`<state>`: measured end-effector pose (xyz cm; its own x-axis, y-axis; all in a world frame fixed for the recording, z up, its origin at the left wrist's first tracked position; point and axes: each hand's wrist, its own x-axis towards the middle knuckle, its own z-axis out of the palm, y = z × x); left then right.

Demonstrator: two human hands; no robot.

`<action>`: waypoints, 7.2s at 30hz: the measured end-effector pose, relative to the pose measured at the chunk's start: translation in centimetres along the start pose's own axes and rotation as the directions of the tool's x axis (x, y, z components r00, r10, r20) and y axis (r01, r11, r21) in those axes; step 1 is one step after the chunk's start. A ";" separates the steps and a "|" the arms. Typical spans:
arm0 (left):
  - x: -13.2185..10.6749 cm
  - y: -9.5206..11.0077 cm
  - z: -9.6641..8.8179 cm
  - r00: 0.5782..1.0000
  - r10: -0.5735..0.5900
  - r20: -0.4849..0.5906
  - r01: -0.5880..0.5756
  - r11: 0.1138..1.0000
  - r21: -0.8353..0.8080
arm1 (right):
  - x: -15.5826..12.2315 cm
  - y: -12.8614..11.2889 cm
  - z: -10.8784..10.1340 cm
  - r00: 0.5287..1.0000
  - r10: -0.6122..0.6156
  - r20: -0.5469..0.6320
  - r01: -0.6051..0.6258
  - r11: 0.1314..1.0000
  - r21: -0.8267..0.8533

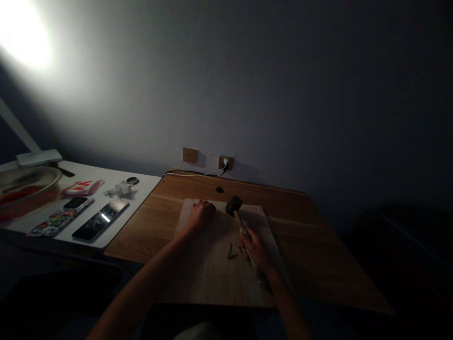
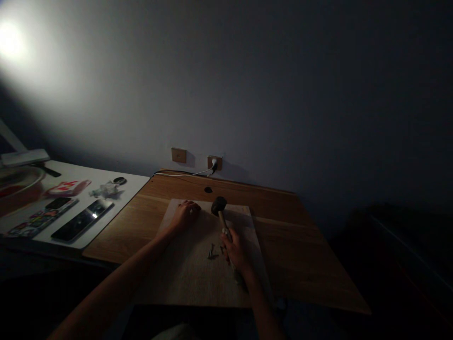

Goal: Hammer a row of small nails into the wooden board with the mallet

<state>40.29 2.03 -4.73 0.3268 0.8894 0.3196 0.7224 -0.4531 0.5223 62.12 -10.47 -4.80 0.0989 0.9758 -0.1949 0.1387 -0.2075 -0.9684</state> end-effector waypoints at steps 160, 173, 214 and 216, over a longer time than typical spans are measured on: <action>-6.4 5.9 -0.8 0.386 0.868 0.312 -0.922 0.358 0.144 | -0.3 0.0 -2.1 0.999 0.002 -0.033 -0.002 1.000 0.015; -6.1 6.3 -1.3 0.383 0.852 0.357 -0.923 0.363 0.126 | -0.3 0.4 -1.9 0.999 -0.028 -0.033 0.029 0.999 0.020; 2.0 2.2 4.7 0.997 0.076 0.013 -0.077 0.997 0.015 | -0.4 0.1 -1.8 0.999 -0.051 -0.011 0.051 0.998 0.047; 2.0 2.1 4.8 0.997 0.080 0.006 -0.080 0.997 0.009 | -0.4 0.1 -1.6 0.997 -0.077 0.011 0.077 0.997 0.022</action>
<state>45.35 3.14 -6.76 0.3871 0.8506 0.3560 0.6996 -0.5224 0.4875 63.69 -10.97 -4.58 0.0772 0.9896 -0.1211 0.1242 -0.1300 -0.9837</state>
